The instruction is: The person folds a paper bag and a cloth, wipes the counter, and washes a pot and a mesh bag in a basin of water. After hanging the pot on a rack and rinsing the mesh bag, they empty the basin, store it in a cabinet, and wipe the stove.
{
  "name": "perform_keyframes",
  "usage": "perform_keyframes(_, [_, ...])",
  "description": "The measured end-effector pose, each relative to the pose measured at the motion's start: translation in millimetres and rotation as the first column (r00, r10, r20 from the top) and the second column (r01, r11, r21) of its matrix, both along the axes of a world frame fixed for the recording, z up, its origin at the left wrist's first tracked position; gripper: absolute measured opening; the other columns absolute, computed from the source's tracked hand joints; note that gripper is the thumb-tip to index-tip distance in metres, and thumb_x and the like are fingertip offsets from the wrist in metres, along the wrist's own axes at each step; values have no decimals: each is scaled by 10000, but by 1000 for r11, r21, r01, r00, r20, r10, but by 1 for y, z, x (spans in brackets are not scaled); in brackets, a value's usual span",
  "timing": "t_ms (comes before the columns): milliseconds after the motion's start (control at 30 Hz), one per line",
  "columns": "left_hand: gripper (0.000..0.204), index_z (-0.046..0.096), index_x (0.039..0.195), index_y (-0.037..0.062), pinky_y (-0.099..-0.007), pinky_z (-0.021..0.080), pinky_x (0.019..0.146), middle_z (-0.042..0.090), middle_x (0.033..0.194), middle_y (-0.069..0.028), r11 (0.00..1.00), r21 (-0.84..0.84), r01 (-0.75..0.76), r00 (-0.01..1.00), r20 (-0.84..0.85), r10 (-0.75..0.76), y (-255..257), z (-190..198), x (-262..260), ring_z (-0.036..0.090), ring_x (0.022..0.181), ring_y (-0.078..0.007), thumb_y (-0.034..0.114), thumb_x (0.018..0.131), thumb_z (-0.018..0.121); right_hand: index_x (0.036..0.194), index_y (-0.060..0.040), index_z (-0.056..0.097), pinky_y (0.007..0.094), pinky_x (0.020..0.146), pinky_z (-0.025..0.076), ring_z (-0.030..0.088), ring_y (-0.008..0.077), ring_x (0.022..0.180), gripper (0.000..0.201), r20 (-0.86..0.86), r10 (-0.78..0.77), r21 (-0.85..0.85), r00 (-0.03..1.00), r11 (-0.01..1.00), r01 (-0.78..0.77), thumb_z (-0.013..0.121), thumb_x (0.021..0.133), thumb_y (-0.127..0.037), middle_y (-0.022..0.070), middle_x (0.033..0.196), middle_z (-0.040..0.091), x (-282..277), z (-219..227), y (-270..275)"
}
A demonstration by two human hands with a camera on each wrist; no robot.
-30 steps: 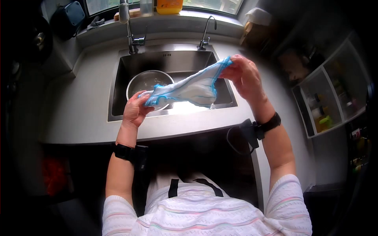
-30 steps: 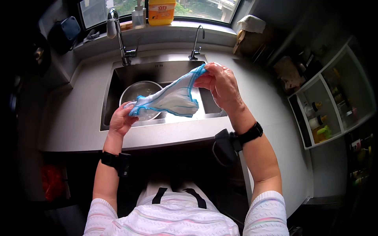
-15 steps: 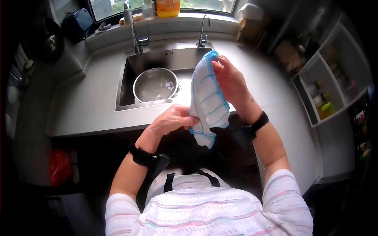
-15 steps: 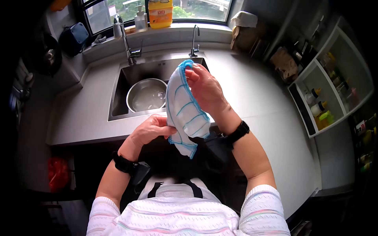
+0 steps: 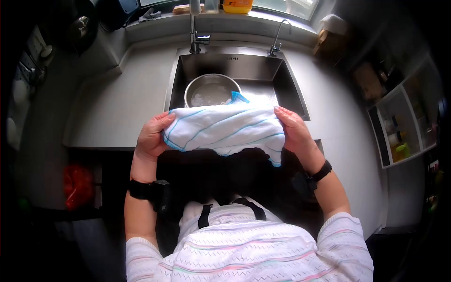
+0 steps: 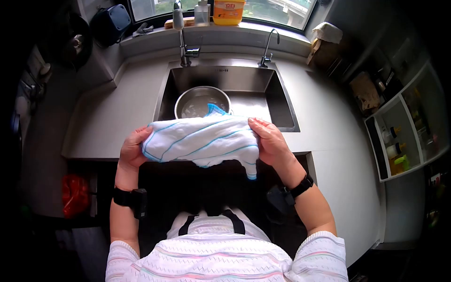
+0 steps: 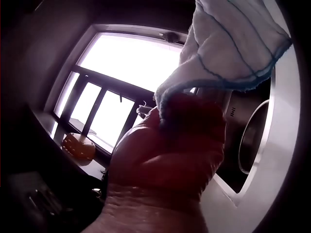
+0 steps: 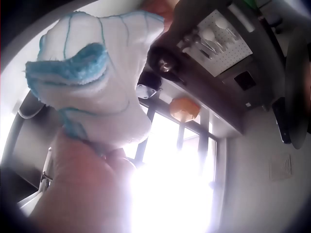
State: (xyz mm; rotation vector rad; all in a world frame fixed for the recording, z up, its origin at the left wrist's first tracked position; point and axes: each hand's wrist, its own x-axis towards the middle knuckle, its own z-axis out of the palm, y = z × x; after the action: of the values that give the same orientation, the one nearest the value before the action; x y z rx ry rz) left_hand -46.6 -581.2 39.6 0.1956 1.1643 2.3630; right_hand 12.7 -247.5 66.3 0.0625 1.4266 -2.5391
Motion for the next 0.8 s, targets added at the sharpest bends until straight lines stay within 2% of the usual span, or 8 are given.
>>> perform_keyframes(100, [623, 423, 1256, -11, -421, 468, 898, 554, 1170, -175, 958, 279, -70, 991, -90, 99, -28, 2, -19, 568, 1043, -285, 489, 885, 457, 1053, -14, 534, 300, 786, 499, 600, 161, 856, 230, 9, 57, -14, 998, 998, -57, 511, 916, -196, 81, 968, 599, -13, 2, -38])
perform_keyframes(200, [929, 312, 1349, 16, -462, 354, 996, 427, 1331, -151, 904, 424, -53, 993, 115, 4, -23, -51, -5, 418, 1220, -280, 714, 751, 448, 1043, -32, 538, 285, 782, 495, 592, 153, 847, 220, 36, 35, -61, 999, 998, -32, 549, 897, -196, 63, 955, 589, -43, -13, -72])
perform_keyframes(300, [692, 459, 1248, -8, -418, 397, 962, 541, 1203, -140, 921, 377, 98, 976, 144, -163, -54, -76, -4, 517, 1107, -259, 486, 790, 620, 993, -53, 566, 261, 713, 508, 587, 118, 818, 213, 22, 52, 82, 998, 995, -54, 594, 877, -229, 25, 900, 594, -69, -32, -93])
perform_keyframes(367, [408, 561, 1130, -10, -369, 431, 929, 612, 1069, -107, 999, 22, 34, 996, 77, -36, -87, -62, -25, 573, 1009, -226, 243, 823, 654, 973, -60, 576, 256, 690, 514, 588, 111, 798, 201, 21, 35, 149, 999, 988, -37, 597, 875, -234, 17, 877, 595, -81, -38, -103])
perform_keyframes(400, [245, 603, 1059, 2, -319, 462, 871, 635, 977, -76, 998, -48, -38, 989, 142, 44, -102, -52, -33, 594, 918, -183, 106, 838, 621, 952, -66, 586, 251, 667, 519, 588, 104, 778, 190, 4, 27, 206, 1000, 978, -28, 601, 873, -239, 10, 854, 597, -88, -39, -111])
perform_keyframes(533, [189, 623, 1019, 14, -283, 465, 808, 637, 913, -55, 957, -231, -176, 984, -49, 169, -143, -41, -53, 578, 822, -146, 92, 847, 611, 921, -61, 600, 264, 648, 532, 591, 96, 749, 185, -25, -36, 226, 999, 973, 41, 599, 873, -239, 15, 833, 609, -106, -34, -148])
perform_keyframes(667, [190, 608, 1027, 11, -272, 455, 821, 629, 922, -48, 927, -260, -270, 958, -173, 230, -168, -13, -72, 573, 854, -137, 79, 850, 600, 933, -27, 596, 273, 656, 535, 598, 103, 751, 217, -110, -42, 244, 993, 967, 68, 604, 869, -234, 27, 827, 611, -128, -28, -170])
perform_keyframes(800, [189, 581, 1035, 16, -272, 461, 808, 624, 934, -50, 889, -275, -367, 925, -213, 316, -183, -19, -83, 580, 847, -139, 60, 852, 584, 948, -18, 592, 271, 665, 531, 602, 110, 739, 216, -50, -10, 256, 999, 966, 22, 605, 869, -218, 31, 827, 611, -143, -24, -191])
